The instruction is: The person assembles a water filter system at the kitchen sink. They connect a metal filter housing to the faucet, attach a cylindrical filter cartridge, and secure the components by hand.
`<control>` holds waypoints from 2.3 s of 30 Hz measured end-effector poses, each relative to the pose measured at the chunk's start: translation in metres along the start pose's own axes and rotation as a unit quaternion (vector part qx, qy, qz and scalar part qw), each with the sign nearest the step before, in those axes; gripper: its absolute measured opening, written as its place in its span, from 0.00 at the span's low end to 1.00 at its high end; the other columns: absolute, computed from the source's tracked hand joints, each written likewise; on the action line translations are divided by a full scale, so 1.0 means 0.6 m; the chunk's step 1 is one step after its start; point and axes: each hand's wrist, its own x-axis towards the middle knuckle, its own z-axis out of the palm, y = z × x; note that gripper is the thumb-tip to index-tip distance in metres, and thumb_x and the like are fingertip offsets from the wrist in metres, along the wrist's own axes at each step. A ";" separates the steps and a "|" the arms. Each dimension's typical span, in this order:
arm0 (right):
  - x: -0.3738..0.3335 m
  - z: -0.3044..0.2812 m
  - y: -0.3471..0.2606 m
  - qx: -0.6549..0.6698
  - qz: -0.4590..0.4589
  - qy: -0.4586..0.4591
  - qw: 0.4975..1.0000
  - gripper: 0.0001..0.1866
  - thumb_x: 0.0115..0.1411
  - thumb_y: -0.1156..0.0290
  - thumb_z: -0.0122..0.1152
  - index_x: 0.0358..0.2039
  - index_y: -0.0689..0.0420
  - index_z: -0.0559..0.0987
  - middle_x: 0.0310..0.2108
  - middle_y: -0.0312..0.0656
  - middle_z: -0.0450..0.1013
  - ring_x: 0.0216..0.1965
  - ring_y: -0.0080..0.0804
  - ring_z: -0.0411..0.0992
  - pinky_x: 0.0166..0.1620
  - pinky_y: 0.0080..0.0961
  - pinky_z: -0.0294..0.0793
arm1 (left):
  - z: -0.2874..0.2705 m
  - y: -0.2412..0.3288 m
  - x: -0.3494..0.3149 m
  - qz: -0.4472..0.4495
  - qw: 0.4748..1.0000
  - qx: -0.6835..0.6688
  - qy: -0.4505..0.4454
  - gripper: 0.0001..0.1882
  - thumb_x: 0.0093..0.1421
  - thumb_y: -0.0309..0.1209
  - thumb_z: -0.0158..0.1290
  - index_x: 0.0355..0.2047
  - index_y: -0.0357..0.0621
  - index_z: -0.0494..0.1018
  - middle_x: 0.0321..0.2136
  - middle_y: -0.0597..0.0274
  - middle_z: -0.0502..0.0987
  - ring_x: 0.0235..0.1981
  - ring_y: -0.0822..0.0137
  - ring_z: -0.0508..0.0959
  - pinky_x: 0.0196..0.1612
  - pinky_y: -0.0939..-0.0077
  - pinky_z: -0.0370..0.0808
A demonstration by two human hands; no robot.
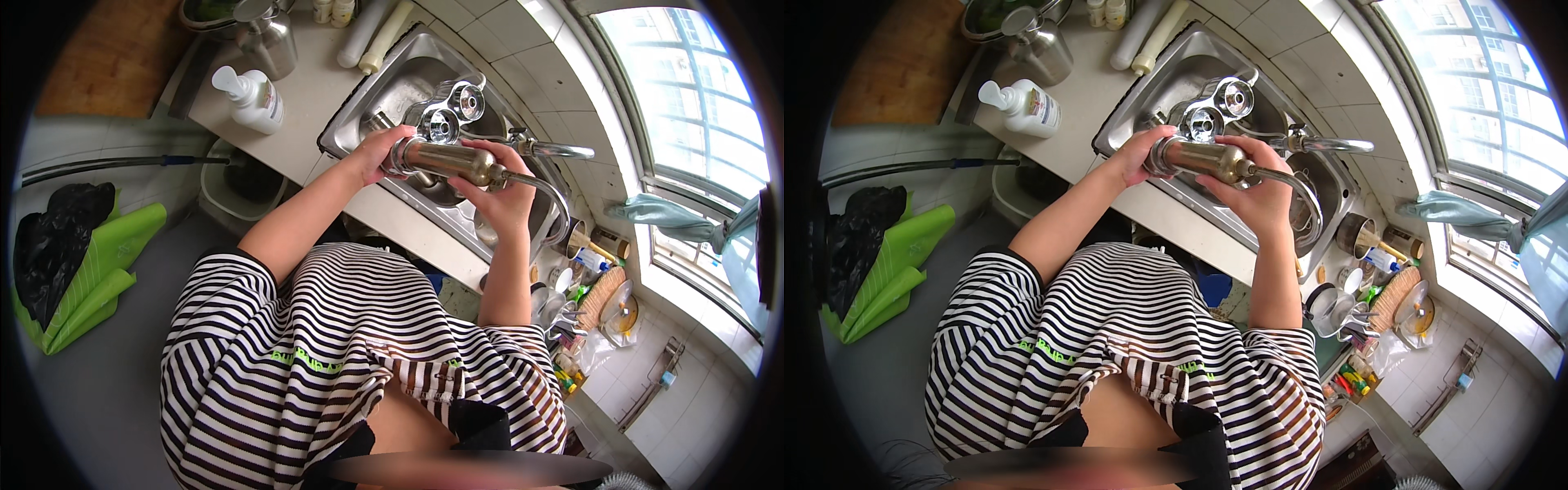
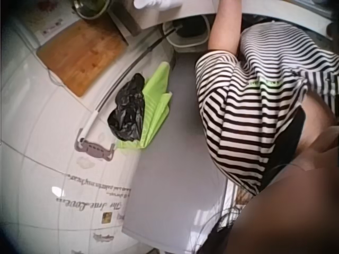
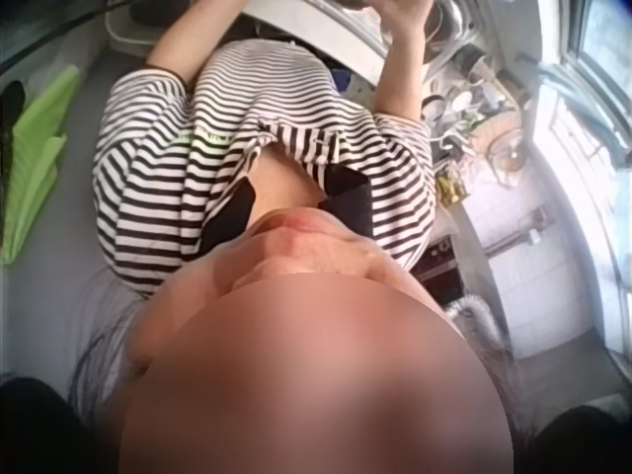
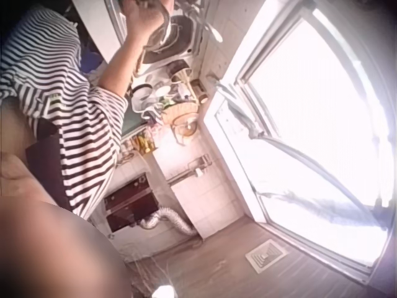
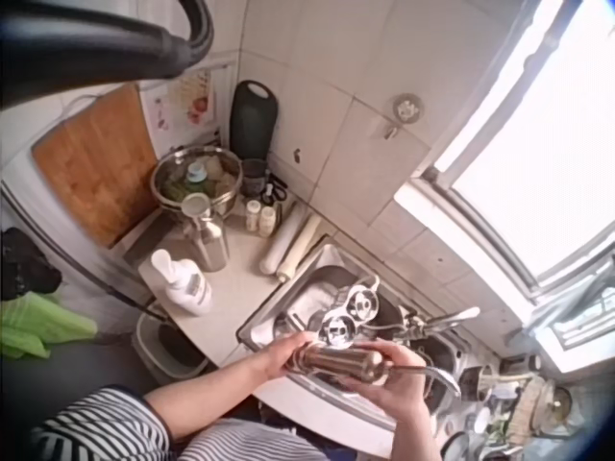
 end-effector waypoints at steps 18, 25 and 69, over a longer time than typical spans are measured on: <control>-0.016 0.014 0.023 -0.098 0.101 0.019 0.990 0.26 0.43 0.71 0.82 0.38 0.61 0.74 0.41 0.43 0.78 0.42 0.26 0.77 0.45 0.24 0.78 | -0.004 -0.002 0.001 0.010 1.000 -0.005 -0.006 0.22 0.58 0.48 0.57 0.41 0.42 0.75 0.31 0.58 0.80 0.27 0.64 0.81 0.28 0.64 0.79; 0.019 -0.016 0.005 0.049 -0.106 -0.149 0.982 0.45 0.38 0.75 0.81 0.59 0.62 0.70 0.60 0.48 0.70 0.59 0.38 0.69 0.62 0.35 0.69 | -0.005 0.002 -0.006 -0.008 1.000 -0.006 -0.014 0.23 0.56 0.50 0.58 0.41 0.44 0.76 0.29 0.61 0.81 0.26 0.65 0.80 0.28 0.64 0.78; -0.024 -0.036 -0.020 0.042 -0.154 0.108 0.981 0.21 0.63 0.59 0.62 0.34 0.70 0.80 0.31 0.51 0.81 0.30 0.34 0.80 0.35 0.22 0.78 | -0.015 -0.013 0.008 -0.004 1.000 -0.002 0.017 0.22 0.57 0.47 0.58 0.40 0.42 0.76 0.30 0.59 0.82 0.28 0.64 0.82 0.29 0.62 0.78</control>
